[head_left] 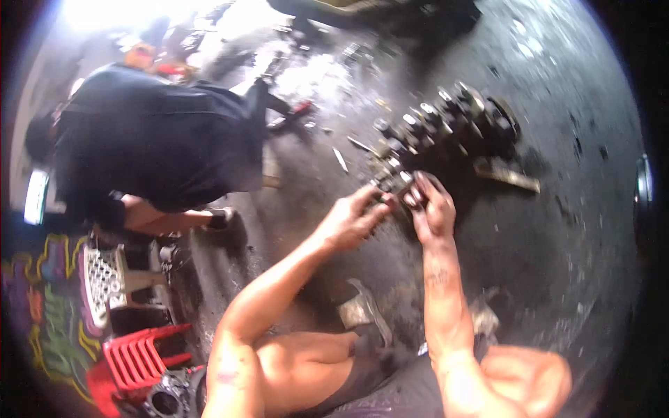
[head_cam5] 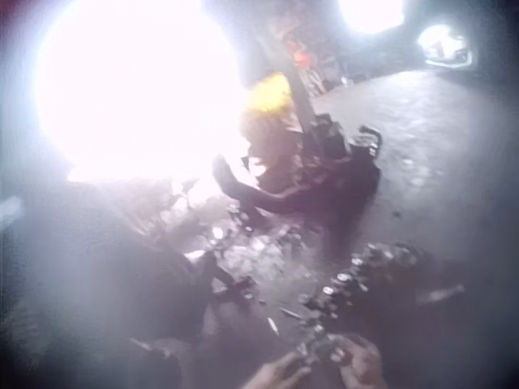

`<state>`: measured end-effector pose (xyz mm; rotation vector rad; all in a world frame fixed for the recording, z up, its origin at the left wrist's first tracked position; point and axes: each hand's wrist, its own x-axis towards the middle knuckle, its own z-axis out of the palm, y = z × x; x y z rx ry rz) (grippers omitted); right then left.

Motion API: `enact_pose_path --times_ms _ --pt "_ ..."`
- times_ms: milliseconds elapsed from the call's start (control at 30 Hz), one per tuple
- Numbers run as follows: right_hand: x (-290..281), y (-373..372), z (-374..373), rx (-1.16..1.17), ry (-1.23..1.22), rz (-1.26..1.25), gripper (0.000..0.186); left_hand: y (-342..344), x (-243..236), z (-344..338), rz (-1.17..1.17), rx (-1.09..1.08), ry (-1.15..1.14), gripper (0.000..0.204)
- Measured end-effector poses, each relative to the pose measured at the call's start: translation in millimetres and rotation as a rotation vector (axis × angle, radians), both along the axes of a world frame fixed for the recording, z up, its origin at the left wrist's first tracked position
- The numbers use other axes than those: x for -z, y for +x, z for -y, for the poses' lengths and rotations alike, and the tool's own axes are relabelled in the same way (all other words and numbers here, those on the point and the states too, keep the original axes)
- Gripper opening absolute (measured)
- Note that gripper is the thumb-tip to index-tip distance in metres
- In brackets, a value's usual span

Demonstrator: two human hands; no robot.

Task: The person uses a screwdriver and pliers to disassemble a mechanical pump assembly on a concrete floor, removing small components and handling the larger pump housing by hand.

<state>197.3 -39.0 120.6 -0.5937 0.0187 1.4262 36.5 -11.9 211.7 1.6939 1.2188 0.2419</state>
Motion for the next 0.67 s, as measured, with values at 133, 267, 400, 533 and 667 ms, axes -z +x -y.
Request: enact_pose_path --times_ms 133,267,400,533,667 --pt "-11 25 -4 0.186 -0.149 0.054 0.012 -17 8 2 -0.132 0.05 0.072 0.024" --pt "30 61 4 0.248 -0.244 0.338 0.014 -23 13 -2 -0.412 0.289 0.38 0.027" --pt "93 80 21 0.229 -0.495 0.71 0.023 -17 -4 -23 -0.709 0.526 0.697 0.041" --pt "143 85 50 0.232 -0.538 0.755 0.041 18 -24 -40 -0.851 0.66 0.917 0.046" --pt "159 79 64 -0.032 -0.662 0.939 0.045 41 -32 -62 -0.99 0.863 0.918 0.046"
